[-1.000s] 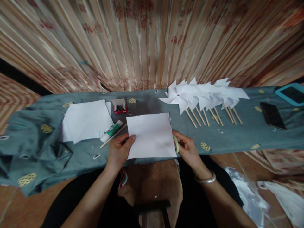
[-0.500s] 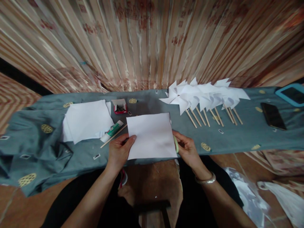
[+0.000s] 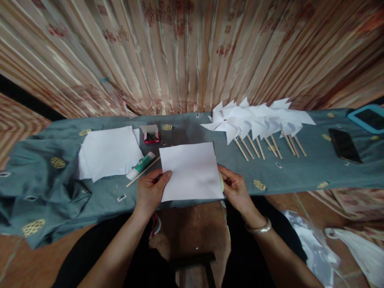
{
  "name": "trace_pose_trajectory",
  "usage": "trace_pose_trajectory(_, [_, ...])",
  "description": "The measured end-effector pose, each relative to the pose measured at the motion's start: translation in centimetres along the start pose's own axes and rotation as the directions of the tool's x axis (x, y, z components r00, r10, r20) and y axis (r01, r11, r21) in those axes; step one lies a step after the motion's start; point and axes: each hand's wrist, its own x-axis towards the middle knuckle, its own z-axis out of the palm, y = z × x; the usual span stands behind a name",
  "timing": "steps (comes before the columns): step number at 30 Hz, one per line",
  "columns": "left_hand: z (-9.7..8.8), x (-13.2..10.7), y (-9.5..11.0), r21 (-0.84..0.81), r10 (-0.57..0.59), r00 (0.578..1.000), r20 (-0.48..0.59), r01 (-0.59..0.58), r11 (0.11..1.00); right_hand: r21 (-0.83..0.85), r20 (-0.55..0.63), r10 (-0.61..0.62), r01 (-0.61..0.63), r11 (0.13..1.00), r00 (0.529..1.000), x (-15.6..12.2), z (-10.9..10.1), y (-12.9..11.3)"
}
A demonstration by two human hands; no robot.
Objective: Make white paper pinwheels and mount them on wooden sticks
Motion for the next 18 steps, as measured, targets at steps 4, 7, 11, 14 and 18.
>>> trace_pose_trajectory(4, [0.1, -0.1, 0.1, -0.003, -0.015, 1.0, -0.016, 0.014, 1.0, -0.005, -0.019, 0.023, -0.023, 1.0, 1.0, -0.1, 0.2, 0.1])
trace_pose_trajectory(7, [0.1, -0.1, 0.2, -0.01, -0.035, 0.999, -0.02, 0.035, 0.999, -0.019, -0.03, 0.01, -0.01, 1.0, 1.0, 0.0, 0.3, 0.3])
trace_pose_trajectory(11, [0.0, 0.1, 0.0, 0.015, -0.003, 1.0, -0.016, 0.004, 1.0, -0.211, -0.098, -0.021, 0.0, 0.977, 0.995, 0.3, -0.9, 0.5])
trace_pose_trajectory(14, [-0.1, 0.3, -0.2, -0.017, -0.018, 1.0, -0.001, 0.018, 1.0, -0.586, -0.198, -0.055, -0.073, 0.807, 0.979, 0.5, -2.7, 0.3])
trace_pose_trajectory(18, [0.0, 0.3, -0.6, -0.115, -0.104, 0.992, 0.066, 0.111, 0.987, -0.888, -0.197, -0.171, -0.101, 0.449, 0.965, 0.2, -5.1, -0.1])
